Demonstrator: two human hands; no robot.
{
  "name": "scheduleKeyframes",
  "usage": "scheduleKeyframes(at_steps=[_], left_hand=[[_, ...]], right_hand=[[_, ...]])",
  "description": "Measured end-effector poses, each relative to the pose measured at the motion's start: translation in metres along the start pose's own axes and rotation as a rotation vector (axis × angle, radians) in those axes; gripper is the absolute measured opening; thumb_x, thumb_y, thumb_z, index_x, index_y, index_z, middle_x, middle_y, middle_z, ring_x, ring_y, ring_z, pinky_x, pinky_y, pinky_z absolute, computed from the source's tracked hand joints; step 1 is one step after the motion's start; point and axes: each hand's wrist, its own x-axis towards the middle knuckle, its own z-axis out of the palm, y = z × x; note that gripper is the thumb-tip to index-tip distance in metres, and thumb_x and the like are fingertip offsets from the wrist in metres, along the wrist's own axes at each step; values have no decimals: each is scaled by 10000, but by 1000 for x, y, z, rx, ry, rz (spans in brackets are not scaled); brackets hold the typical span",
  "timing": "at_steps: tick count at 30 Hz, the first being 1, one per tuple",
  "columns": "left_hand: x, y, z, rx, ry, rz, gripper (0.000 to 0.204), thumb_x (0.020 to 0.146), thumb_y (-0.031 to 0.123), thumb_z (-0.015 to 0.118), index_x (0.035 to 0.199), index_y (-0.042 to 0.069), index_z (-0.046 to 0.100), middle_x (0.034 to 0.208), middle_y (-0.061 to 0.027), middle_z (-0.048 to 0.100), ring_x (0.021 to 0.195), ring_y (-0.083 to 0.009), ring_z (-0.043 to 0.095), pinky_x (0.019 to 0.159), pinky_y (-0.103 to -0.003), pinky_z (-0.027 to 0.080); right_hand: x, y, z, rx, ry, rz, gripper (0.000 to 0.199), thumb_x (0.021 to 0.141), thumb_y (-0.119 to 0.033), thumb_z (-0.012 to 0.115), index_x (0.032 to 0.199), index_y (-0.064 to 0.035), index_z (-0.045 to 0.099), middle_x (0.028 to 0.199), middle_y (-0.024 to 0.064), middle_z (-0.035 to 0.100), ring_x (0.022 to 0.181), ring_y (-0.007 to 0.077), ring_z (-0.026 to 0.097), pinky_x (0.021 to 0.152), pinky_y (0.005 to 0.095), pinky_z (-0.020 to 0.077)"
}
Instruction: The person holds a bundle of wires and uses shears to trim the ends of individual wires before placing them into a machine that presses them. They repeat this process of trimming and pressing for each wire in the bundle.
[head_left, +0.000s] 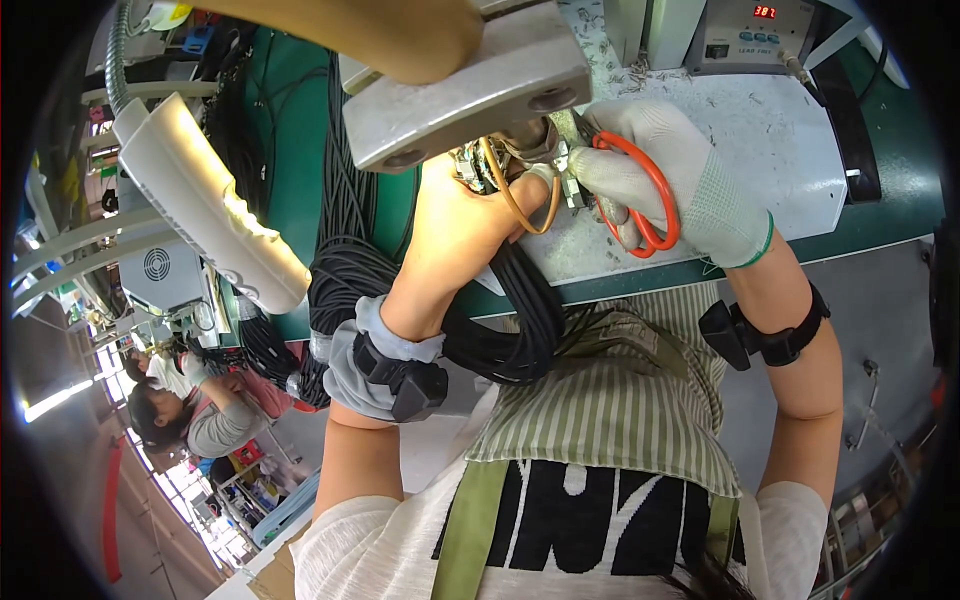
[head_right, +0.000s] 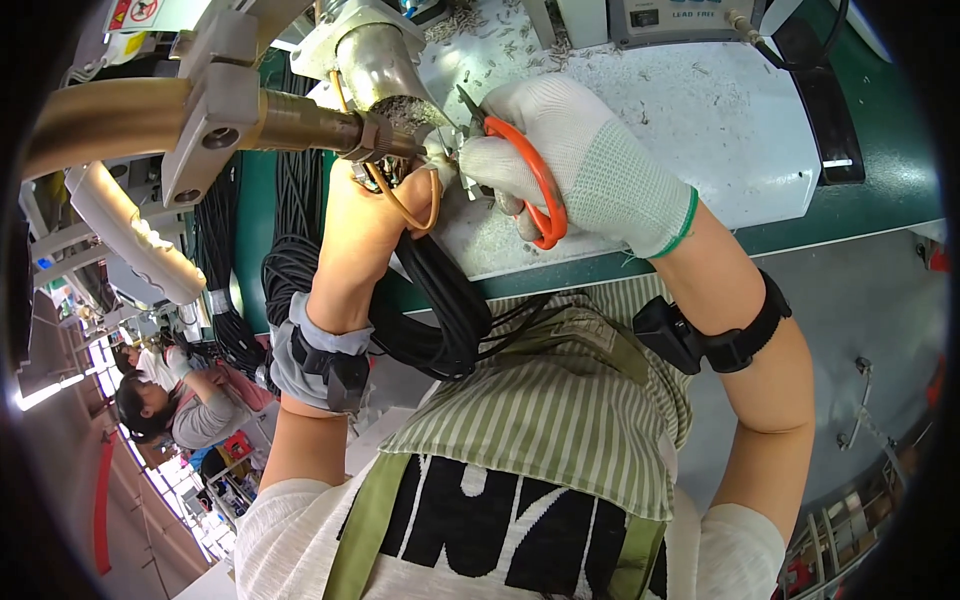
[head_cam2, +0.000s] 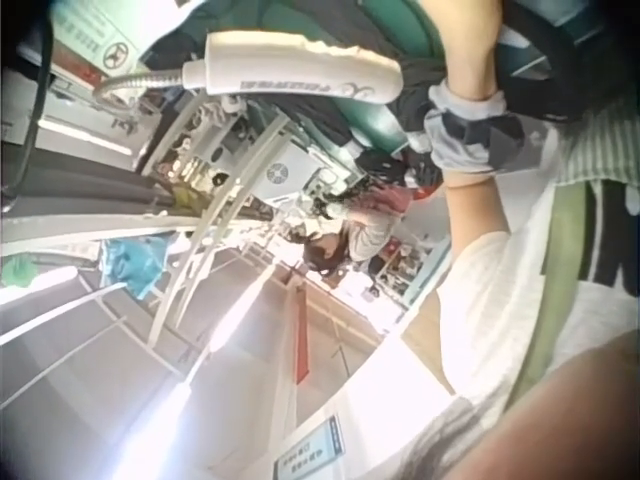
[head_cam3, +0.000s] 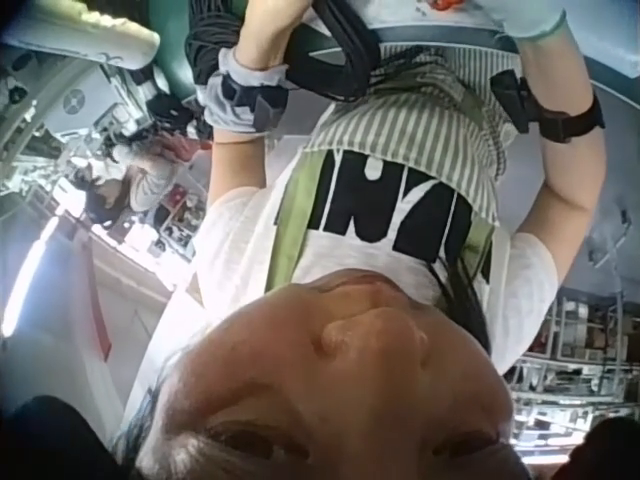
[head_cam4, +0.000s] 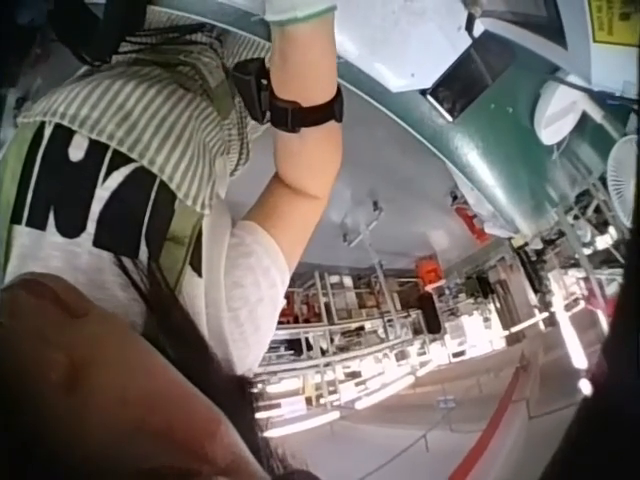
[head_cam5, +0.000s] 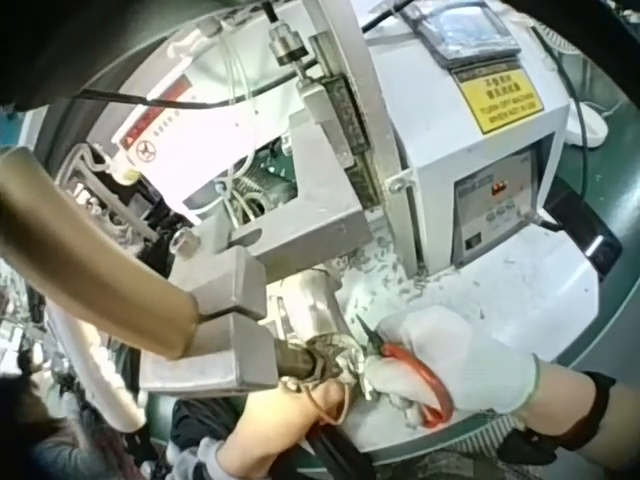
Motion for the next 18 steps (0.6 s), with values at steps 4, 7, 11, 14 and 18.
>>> scheduleKeyframes(at_steps=[4,7,11,14,18], left_hand=[[2,-3,-8,84,-37,-25,207,718,60,673,899,-6,598,647,-4,569,514,-61,499,452,-212,395],[1,-6,-7,120,-17,-5,239,715,61,672,934,-9,608,695,-7,594,567,-65,525,496,-215,422],[1,-9,-6,128,-1,72,273,714,70,683,966,-14,617,743,-10,619,640,-73,553,561,-224,453],[1,-6,-6,143,-6,79,283,716,73,686,977,-16,622,760,-13,628,668,-81,564,587,-230,465],[2,-3,-4,176,-21,39,260,721,64,675,964,-17,630,762,-18,630,671,-91,571,591,-236,470]], right_hand=[[4,6,-6,35,-63,-42,247,849,-195,563,707,4,535,483,39,493,366,101,471,354,238,366],[5,10,-6,13,-66,-67,245,852,-189,561,710,9,541,482,47,504,360,107,474,356,246,374],[7,11,-5,-13,-43,-58,237,856,-174,555,718,19,553,473,57,515,351,116,481,360,258,386],[8,13,-7,50,-74,-8,227,858,-162,550,729,25,561,465,63,518,347,122,486,366,263,393],[8,19,-9,90,-91,-101,222,857,-155,549,734,30,562,453,64,514,340,126,488,368,261,395]])
